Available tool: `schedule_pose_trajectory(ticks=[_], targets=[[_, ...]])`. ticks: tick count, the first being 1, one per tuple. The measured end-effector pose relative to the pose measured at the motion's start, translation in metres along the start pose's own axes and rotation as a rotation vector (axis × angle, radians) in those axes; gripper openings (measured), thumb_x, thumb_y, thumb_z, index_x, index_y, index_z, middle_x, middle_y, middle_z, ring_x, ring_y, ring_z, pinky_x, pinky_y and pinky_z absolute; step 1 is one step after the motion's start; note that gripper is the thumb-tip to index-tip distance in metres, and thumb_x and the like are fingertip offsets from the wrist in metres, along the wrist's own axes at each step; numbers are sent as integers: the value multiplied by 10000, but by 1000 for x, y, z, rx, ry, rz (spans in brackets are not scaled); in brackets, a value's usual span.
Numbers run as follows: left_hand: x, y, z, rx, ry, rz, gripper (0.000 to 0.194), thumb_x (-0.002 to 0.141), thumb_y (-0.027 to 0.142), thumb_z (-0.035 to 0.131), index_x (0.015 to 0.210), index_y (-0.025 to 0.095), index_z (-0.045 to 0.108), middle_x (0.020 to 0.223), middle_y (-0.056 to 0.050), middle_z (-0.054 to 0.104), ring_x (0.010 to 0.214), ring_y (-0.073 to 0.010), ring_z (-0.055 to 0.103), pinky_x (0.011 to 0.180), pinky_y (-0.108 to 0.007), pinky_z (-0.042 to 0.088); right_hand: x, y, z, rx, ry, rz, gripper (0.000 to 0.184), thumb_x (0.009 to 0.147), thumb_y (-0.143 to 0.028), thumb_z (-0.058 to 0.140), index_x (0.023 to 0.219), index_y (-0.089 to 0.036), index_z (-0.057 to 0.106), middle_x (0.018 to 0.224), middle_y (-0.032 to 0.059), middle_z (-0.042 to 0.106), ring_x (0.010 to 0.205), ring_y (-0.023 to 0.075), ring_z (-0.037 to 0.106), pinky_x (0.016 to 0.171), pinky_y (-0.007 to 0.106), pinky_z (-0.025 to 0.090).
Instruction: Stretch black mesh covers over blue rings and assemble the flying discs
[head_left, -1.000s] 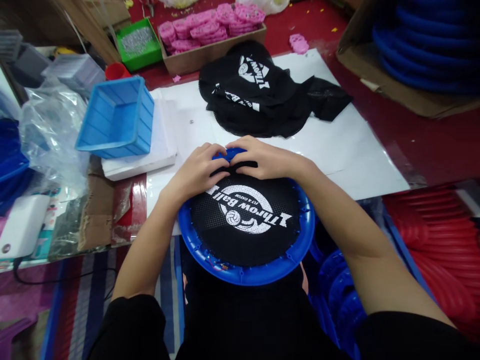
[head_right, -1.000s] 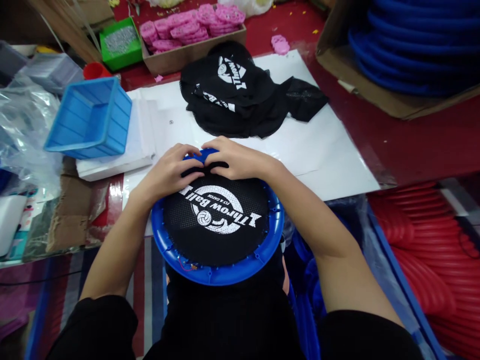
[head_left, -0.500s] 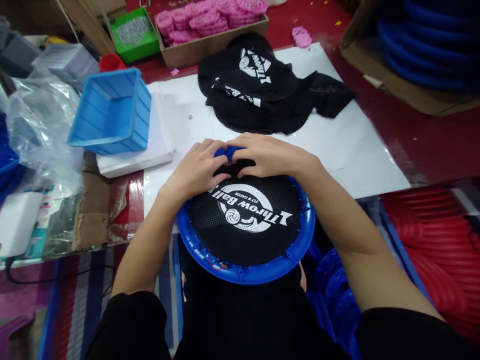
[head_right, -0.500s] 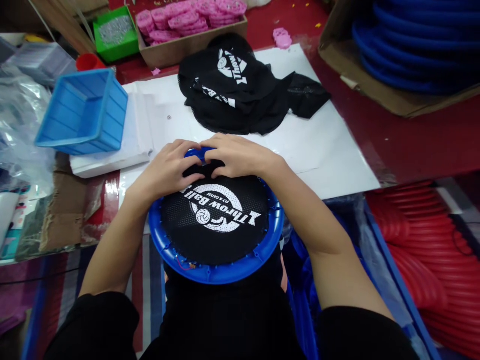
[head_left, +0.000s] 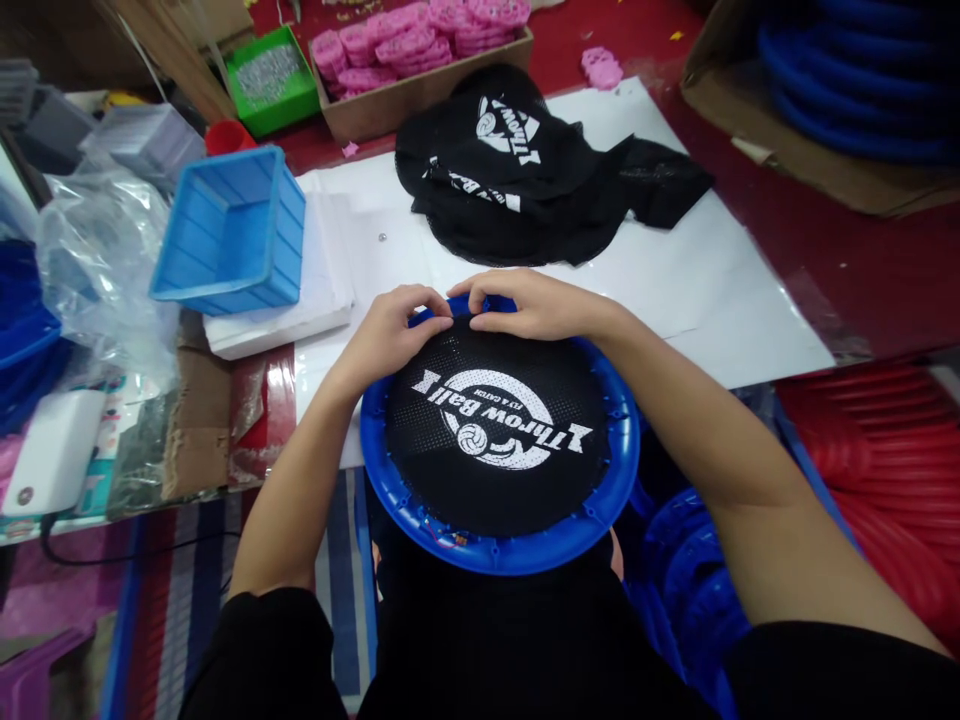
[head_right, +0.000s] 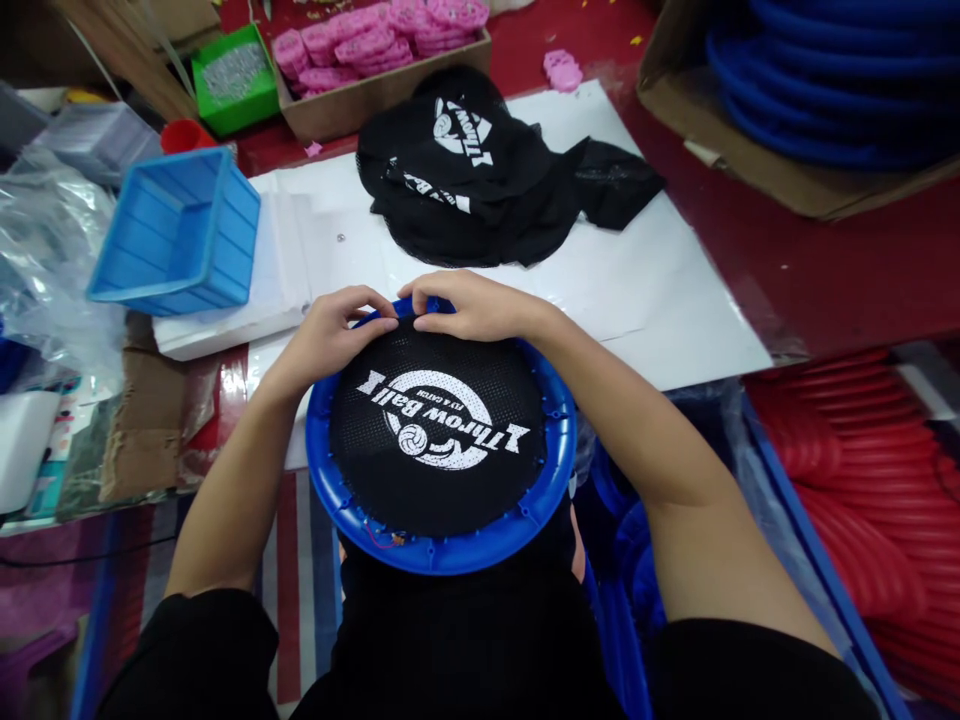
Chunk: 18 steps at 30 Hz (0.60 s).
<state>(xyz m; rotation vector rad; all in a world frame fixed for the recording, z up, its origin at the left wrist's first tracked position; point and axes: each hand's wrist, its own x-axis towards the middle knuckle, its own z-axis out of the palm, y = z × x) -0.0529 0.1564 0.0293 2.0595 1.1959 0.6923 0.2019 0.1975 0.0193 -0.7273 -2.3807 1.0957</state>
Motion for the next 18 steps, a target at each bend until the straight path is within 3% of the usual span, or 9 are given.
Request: schedule_pose_trajectory(ticks=[9, 18], targets=[[8, -10, 6, -211, 70, -116, 151, 861, 302, 724, 921, 175, 780, 926, -34, 790, 919, -201, 703, 866, -340, 564, 8, 0, 6, 71, 107, 114, 191, 942, -398, 636, 910, -212, 668, 1334, 133, 787, 1217, 335, 719, 1079, 536, 516], [12, -15, 12, -175, 116, -112, 150, 817, 240, 723, 931, 185, 803, 847, -12, 754, 844, -177, 687, 835, -329, 548, 17, 8, 5, 34, 93, 146, 163, 937, -343, 651, 957, -216, 751, 1229, 95, 816, 1099, 294, 735, 995, 471, 549]])
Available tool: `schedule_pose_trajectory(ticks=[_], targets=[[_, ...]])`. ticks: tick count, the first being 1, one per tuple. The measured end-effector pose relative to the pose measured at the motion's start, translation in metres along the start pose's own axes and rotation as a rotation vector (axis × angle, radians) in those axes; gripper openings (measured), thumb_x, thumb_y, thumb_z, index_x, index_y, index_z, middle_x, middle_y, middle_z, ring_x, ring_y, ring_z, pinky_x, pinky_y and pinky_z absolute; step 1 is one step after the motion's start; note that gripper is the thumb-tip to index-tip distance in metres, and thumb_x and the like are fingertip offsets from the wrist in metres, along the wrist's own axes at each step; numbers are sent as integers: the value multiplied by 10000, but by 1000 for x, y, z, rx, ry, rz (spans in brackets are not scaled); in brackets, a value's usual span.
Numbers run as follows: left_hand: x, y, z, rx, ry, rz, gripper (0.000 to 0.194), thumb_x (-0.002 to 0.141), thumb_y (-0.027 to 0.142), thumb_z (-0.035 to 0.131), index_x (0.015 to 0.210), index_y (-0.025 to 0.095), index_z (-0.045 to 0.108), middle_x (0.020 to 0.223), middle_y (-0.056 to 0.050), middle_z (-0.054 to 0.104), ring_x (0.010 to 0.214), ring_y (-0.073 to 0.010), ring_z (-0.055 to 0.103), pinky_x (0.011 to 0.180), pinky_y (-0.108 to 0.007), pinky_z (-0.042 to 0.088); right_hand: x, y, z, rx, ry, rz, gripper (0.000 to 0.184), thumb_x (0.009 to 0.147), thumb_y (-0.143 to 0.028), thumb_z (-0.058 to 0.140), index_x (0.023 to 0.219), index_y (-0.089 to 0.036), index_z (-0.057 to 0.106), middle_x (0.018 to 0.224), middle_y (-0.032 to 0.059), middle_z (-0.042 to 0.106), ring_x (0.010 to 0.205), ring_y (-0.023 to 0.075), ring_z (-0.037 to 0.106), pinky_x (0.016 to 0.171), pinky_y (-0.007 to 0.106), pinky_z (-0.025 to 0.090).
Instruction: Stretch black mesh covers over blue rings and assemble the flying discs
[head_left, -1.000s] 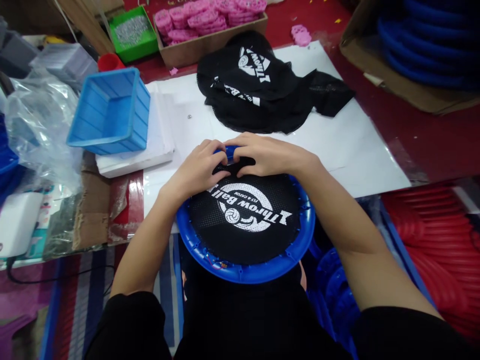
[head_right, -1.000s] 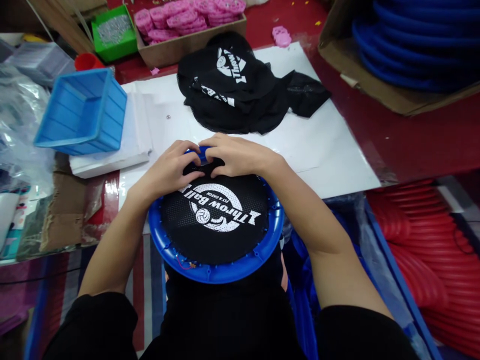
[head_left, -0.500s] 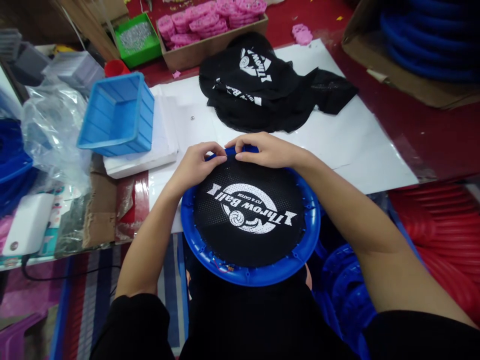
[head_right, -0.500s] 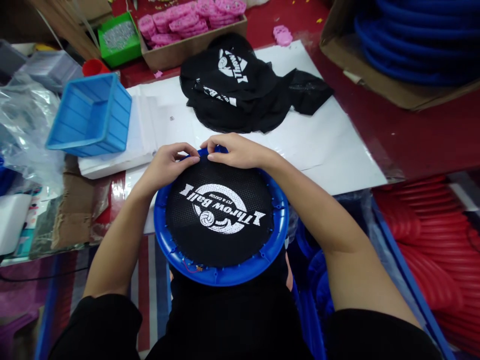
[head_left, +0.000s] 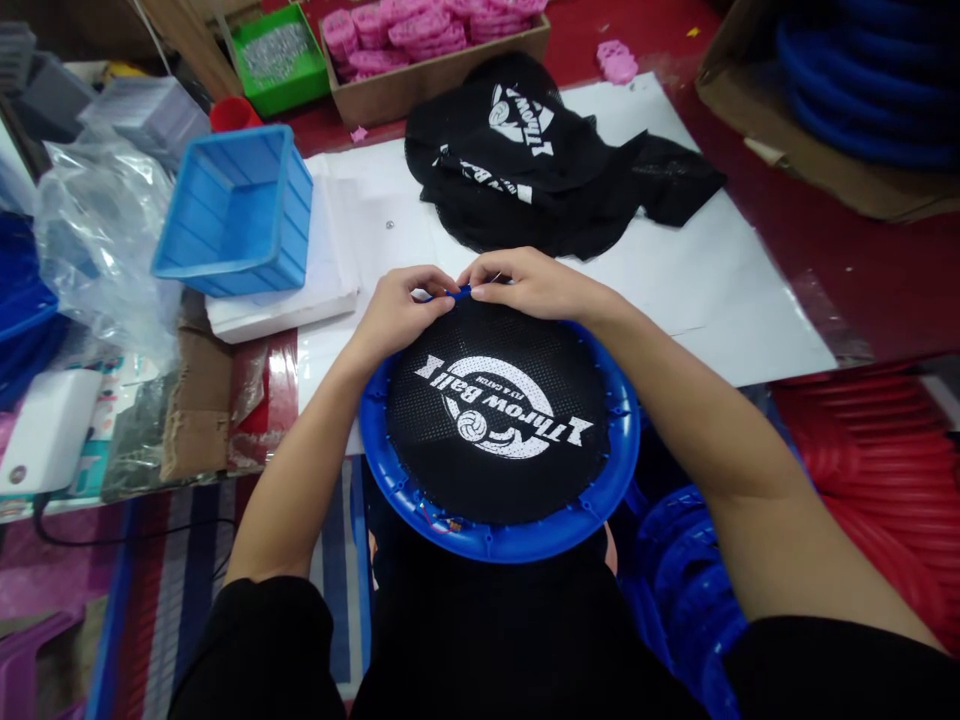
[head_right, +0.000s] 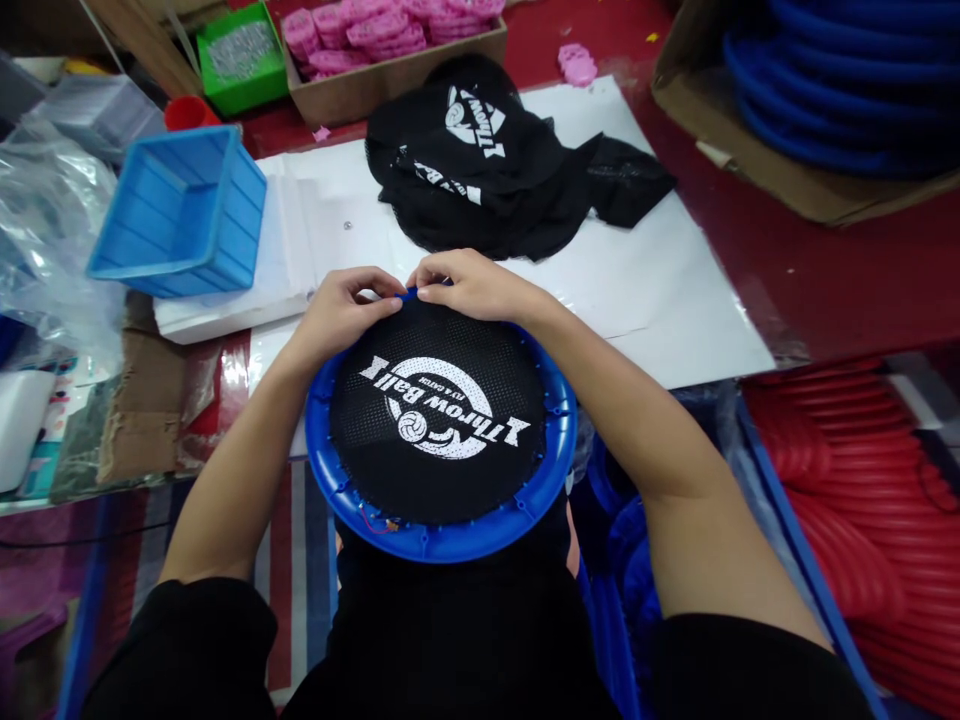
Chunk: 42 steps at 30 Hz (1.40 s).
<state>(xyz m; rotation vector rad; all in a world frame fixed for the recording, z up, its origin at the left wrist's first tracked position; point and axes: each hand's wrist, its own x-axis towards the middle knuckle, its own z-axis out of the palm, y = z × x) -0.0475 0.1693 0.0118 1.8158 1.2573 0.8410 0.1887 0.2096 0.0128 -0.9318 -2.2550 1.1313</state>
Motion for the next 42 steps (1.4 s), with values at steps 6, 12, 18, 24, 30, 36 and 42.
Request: schedule_pose_trajectory(ticks=[6, 12, 18, 24, 30, 36, 42], targets=[[0, 0, -1, 14, -34, 39, 141, 820, 203, 705, 902, 187, 819, 891, -23, 799, 876, -184, 720, 871, -335, 573, 7, 6, -9, -36, -85, 5, 204, 926, -356, 669, 992, -211, 797, 1116, 56, 836, 1002, 259, 734, 929, 412, 560], [-3, 3, -6, 107, -69, 127, 168, 876, 191, 682, 940, 204, 837, 994, -44, 828, 974, -204, 737, 916, -358, 574, 6, 6, -10, -133, -55, 6, 228, 935, -342, 673, 1033, -195, 817, 1119, 69, 841, 998, 269, 744, 920, 414, 555], [-2, 0, -5, 135, -63, 185, 179, 899, 160, 667, 958, 217, 825, 1003, -38, 814, 973, -193, 723, 882, -341, 565, -2, 5, -8, -88, -17, -30, 154, 924, -312, 688, 957, -212, 801, 1188, 66, 840, 1079, 280, 758, 982, 445, 568], [-2, 0, -3, 239, -58, 231, 217, 888, 101, 643, 934, 227, 813, 955, -28, 785, 940, -191, 703, 915, -357, 560, -4, 5, -5, -99, 37, -24, 136, 913, -278, 697, 943, -214, 813, 1153, 65, 846, 1084, 280, 761, 1014, 465, 578], [-1, 4, 4, 332, 4, 199, 245, 873, 84, 611, 855, 228, 809, 909, -22, 756, 882, -183, 682, 910, -352, 542, 0, 4, -2, -143, 46, 32, 125, 908, -254, 720, 956, -200, 823, 1121, 73, 847, 1055, 274, 766, 984, 441, 574], [0, 3, 5, 336, 18, 163, 241, 857, 106, 600, 838, 231, 805, 877, -24, 733, 839, -181, 667, 852, -341, 530, 0, 3, -2, -146, 44, 44, 130, 903, -263, 721, 952, -197, 822, 1124, 92, 841, 1064, 305, 760, 1000, 483, 562], [-3, 3, -7, 280, -96, 178, 217, 931, 200, 605, 998, 230, 809, 1014, -46, 749, 945, -197, 682, 903, -354, 558, -3, 4, -3, -60, 52, 26, 148, 881, -255, 704, 973, -204, 807, 1027, 60, 833, 994, 269, 748, 975, 449, 579]])
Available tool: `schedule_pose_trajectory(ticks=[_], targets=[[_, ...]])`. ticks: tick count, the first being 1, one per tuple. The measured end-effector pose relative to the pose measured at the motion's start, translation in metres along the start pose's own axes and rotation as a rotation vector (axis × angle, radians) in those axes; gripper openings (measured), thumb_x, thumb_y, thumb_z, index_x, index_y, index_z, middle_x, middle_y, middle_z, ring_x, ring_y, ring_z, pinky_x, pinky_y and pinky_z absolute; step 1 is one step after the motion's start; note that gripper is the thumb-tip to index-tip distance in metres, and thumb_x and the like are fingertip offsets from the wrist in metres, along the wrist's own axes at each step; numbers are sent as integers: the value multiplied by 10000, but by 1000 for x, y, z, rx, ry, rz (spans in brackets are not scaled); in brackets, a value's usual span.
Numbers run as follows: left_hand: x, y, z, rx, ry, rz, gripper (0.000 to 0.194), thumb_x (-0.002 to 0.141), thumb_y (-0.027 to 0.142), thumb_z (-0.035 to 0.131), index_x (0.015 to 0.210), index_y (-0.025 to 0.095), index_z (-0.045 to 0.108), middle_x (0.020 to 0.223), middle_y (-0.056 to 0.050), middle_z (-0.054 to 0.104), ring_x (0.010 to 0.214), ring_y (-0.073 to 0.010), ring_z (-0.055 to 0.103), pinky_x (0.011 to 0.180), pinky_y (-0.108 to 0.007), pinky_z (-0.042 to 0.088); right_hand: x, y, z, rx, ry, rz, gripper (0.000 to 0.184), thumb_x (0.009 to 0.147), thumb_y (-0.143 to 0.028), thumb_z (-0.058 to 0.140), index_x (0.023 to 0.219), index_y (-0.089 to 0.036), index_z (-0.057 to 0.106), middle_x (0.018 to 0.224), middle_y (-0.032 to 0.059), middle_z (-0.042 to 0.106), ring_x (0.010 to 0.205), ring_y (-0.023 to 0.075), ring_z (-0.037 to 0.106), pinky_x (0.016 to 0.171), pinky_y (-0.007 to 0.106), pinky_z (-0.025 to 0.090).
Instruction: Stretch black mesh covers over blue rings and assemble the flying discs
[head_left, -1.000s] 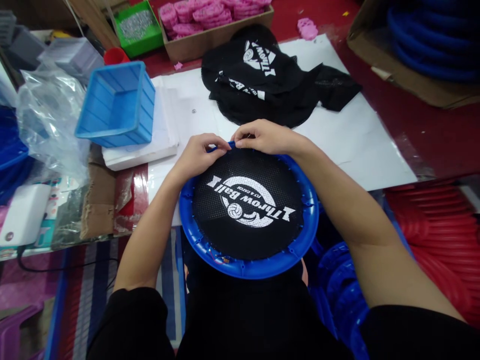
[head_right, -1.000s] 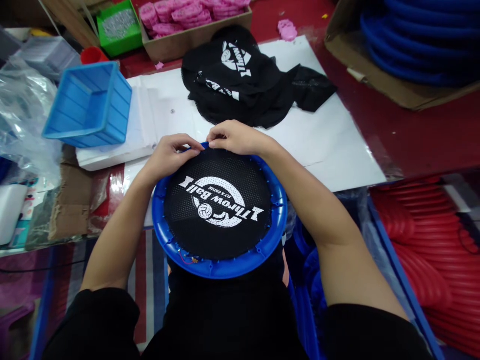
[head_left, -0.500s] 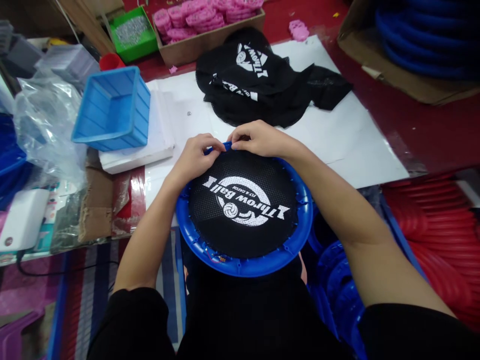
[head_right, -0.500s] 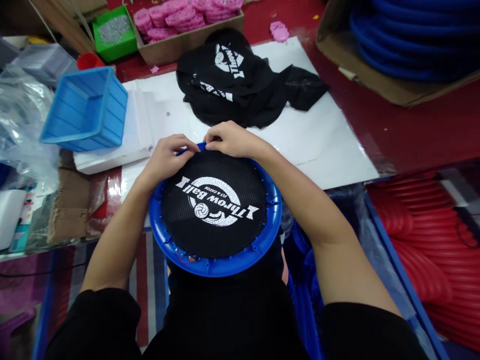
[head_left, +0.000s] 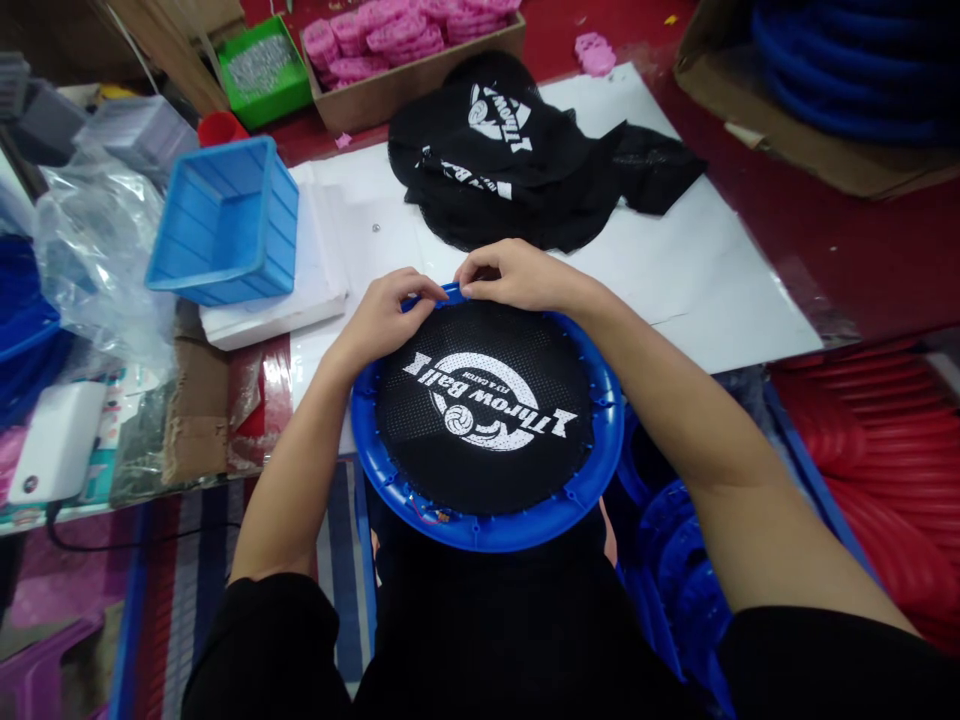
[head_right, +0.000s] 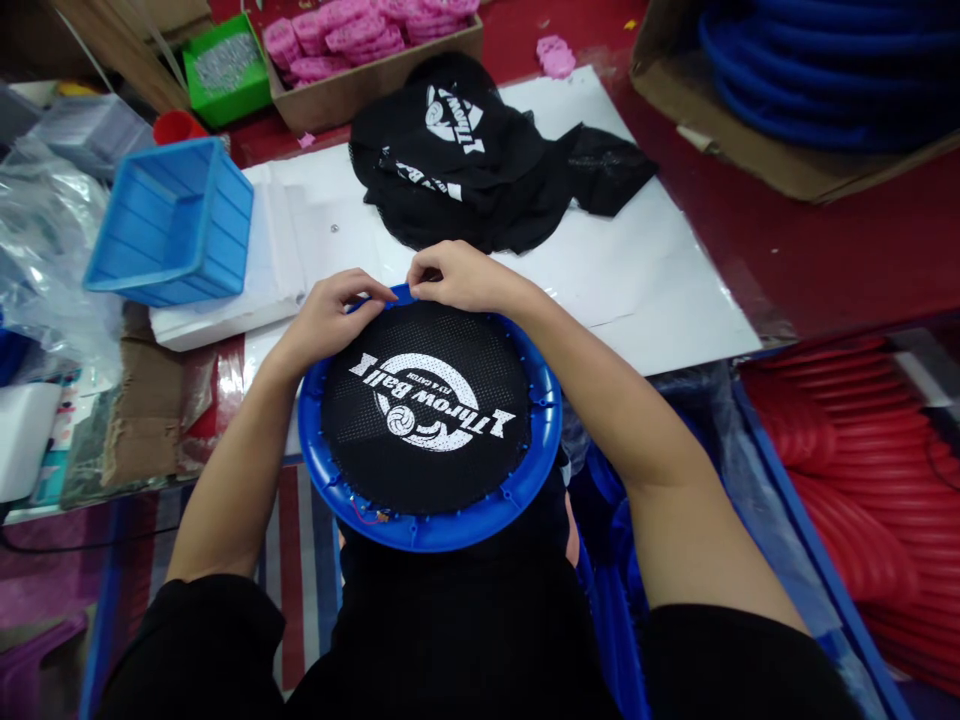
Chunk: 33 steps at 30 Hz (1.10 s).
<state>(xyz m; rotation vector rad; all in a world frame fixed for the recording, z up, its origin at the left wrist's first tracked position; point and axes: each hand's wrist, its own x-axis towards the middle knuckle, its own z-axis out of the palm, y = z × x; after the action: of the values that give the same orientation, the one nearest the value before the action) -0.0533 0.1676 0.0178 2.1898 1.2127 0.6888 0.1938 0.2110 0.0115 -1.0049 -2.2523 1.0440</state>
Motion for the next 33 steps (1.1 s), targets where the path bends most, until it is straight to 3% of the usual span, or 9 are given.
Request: schedule_pose_trajectory(ticks=[3, 7, 14, 20, 25, 29, 33], targets=[[-5, 2, -7, 10, 4, 54, 200, 973, 230, 604, 1043, 228, 792, 1104, -67, 744, 1033, -212, 693, 949, -376, 565, -5, -2, -3, 29, 4, -71, 169, 873, -229, 665, 981, -217, 794, 1135, 69, 824, 1071, 275, 743, 1008, 460, 574], [-10, 3, -11, 82, -42, 145, 138, 975, 279, 658, 965, 219, 782, 1192, -80, 727, 1126, -238, 692, 1072, -437, 543, -11, -4, -7, 0, -52, -164, 149, 903, -287, 650, 932, -231, 785, 1289, 84, 787, 1181, 290, 723, 1090, 506, 537], [-13, -3, -8, 146, -94, 170, 172, 1013, 296, 666, 928, 203, 784, 1372, -109, 680, 1256, -265, 657, 1148, -492, 515, -11, -1, -10, -12, -128, -158, 192, 919, -392, 713, 949, -225, 802, 1336, 87, 776, 1241, 300, 708, 1136, 520, 509], [-16, 6, -10, 133, -27, 179, 177, 1016, 298, 687, 1141, 218, 783, 1507, -134, 621, 1404, -292, 600, 1218, -520, 481, -11, 0, -6, -26, -107, -163, 208, 939, -394, 693, 955, -228, 818, 1339, 87, 776, 1247, 297, 709, 1129, 505, 513], [-17, 7, -5, 107, -191, 234, 300, 1005, 314, 722, 1300, 286, 771, 1684, -116, 488, 1564, -316, 468, 1305, -588, 387, -17, 0, -18, -7, -51, -159, 223, 918, -451, 732, 956, -237, 783, 1320, 91, 769, 1237, 305, 696, 1118, 519, 518], [-15, 2, -6, 75, -263, 229, 322, 1042, 325, 664, 1351, 284, 745, 1678, -123, 497, 1557, -317, 485, 1304, -595, 389, -24, -2, -31, -29, -217, -124, 269, 859, -492, 813, 931, -236, 768, 1517, 86, 654, 1439, 345, 560, 1228, 565, 411], [-15, 2, -6, 42, -265, 200, 429, 1023, 332, 670, 1441, 240, 641, 1648, -149, 519, 1541, -314, 502, 1309, -555, 394, -26, -1, -25, -78, -342, -129, 287, 788, -416, 884, 961, -245, 733, 1607, 96, 557, 1567, 377, 396, 1291, 588, 314]])
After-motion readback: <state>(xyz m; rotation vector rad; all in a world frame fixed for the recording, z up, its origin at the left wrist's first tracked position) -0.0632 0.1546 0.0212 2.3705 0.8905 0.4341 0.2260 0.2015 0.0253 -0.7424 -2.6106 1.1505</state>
